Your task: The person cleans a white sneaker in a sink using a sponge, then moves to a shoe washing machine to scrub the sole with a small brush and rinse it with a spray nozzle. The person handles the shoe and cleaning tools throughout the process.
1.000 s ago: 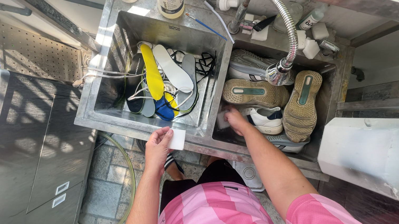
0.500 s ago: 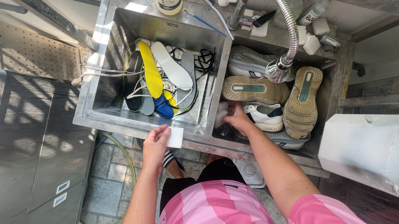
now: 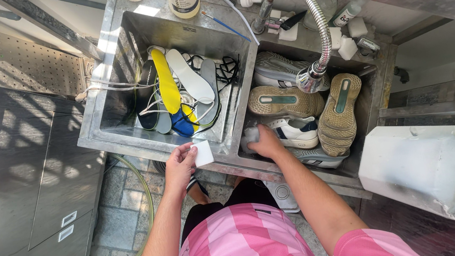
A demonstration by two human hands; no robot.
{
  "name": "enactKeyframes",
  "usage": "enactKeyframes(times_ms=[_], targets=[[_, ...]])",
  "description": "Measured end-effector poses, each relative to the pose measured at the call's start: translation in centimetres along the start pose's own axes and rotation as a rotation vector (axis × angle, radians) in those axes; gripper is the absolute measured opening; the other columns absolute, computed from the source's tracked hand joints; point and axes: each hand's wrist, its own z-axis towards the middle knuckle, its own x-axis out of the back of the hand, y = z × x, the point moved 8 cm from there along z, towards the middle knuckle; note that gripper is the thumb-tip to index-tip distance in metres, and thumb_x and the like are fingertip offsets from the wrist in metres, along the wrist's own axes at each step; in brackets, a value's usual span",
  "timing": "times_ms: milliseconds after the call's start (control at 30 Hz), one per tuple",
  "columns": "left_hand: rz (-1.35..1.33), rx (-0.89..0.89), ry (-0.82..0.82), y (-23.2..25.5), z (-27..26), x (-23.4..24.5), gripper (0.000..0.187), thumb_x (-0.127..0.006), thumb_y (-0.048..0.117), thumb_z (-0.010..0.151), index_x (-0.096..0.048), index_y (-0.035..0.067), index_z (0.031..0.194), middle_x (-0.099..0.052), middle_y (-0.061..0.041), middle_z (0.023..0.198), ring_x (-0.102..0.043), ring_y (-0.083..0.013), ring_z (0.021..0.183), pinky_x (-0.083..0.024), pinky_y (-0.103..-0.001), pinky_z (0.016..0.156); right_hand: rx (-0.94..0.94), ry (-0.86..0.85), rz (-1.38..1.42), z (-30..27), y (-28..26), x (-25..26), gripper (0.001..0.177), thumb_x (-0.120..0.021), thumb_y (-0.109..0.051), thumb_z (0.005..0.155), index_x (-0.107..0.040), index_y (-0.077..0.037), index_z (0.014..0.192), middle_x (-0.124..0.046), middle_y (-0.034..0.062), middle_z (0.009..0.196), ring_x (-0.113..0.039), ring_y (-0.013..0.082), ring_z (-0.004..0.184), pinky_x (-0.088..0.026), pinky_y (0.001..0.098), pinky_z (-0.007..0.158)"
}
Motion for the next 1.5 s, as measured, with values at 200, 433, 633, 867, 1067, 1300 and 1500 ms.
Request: enactKeyframes(times_ms=[200,433,633,867,1067,1300,1500], targets=[[0.024,0.032,0.023,0.1,-0.8,0.9,0.042,-0.070,0.033,0.093,-0.065,0.012,0.129,-0.073,0.002,0.103,-0.063,-0.0083,0.085,-0.050,-0.026,0.074,-0.423,-0.288,0.656,0.0,1.1,-3.2,0.097,-0.079,-0.018,0.066,-0.032,0.000,0.148,-0.061,0.0228,0.132,-0.061,0.0332,0.120,-0.050,0.0391,0.099],[0.008,0.015,0.033,-0.5,-0.7,1.7,0.043,-0.071,0.033,0.093,-0.066,0.011,0.130,-0.071,0.000,0.100,-0.060,-0.0085,0.082,-0.049,-0.028,0.073,-0.323,-0.181,0.377,0.5,0.7,-0.6,0.068,-0.087,-0.036,0.075,-0.062,0.006,0.123,-0.072,0.0189,0.114,-0.070,0.0292,0.104,-0.054,0.0375,0.090],[-0.017,0.023,0.012,-1.0,-0.2,1.8,0.041,-0.071,0.033,0.093,-0.064,0.010,0.127,-0.073,0.000,0.103,-0.066,-0.0091,0.086,-0.050,-0.028,0.074,-0.333,-0.104,0.330,0.2,1.5,-0.6,0.056,-0.088,-0.031,0.074,-0.070,0.005,0.113,-0.077,0.0175,0.106,-0.073,0.0263,0.095,-0.055,0.0359,0.086],[0.006,-0.014,-0.011,-1.0,0.5,0.6,0.038,-0.074,0.030,0.091,-0.064,0.006,0.119,-0.075,-0.003,0.099,-0.070,-0.0117,0.084,-0.050,-0.027,0.070,-0.390,-0.091,0.662,-0.1,1.7,-0.2,0.056,-0.087,-0.024,0.077,-0.063,-0.001,0.123,-0.075,0.0107,0.109,-0.071,0.0202,0.094,-0.055,0.0328,0.083],[0.449,-0.400,-0.009,4.6,-1.3,-5.3,0.037,-0.082,0.027,0.086,-0.064,0.002,0.107,-0.075,-0.010,0.090,-0.073,-0.0192,0.079,-0.056,-0.033,0.071,-0.457,-0.015,0.996,-1.4,2.9,3.8,0.049,-0.082,-0.022,0.084,-0.056,-0.008,0.123,-0.073,0.0055,0.110,-0.067,0.0158,0.098,-0.053,0.0318,0.081],[0.869,-0.911,-0.138,10.5,-3.2,-17.1,0.029,-0.069,0.019,0.088,-0.064,0.008,0.115,-0.071,-0.015,0.096,-0.068,-0.0380,0.084,-0.054,-0.050,0.069,-0.456,0.084,1.142,-5.2,4.7,9.1,0.046,-0.080,-0.017,0.086,-0.053,-0.010,0.123,-0.070,0.0061,0.117,-0.067,0.0169,0.106,-0.055,0.0328,0.087],[1.435,-0.748,-0.282,2.9,2.5,-24.6,0.013,-0.059,0.012,0.099,-0.060,0.006,0.111,-0.068,-0.018,0.106,-0.073,-0.0355,0.089,-0.061,-0.044,0.071,-0.398,0.241,1.244,-7.8,5.8,12.8,0.051,-0.076,-0.012,0.088,-0.049,-0.009,0.131,-0.066,0.0096,0.120,-0.066,0.0188,0.107,-0.058,0.0344,0.086]])
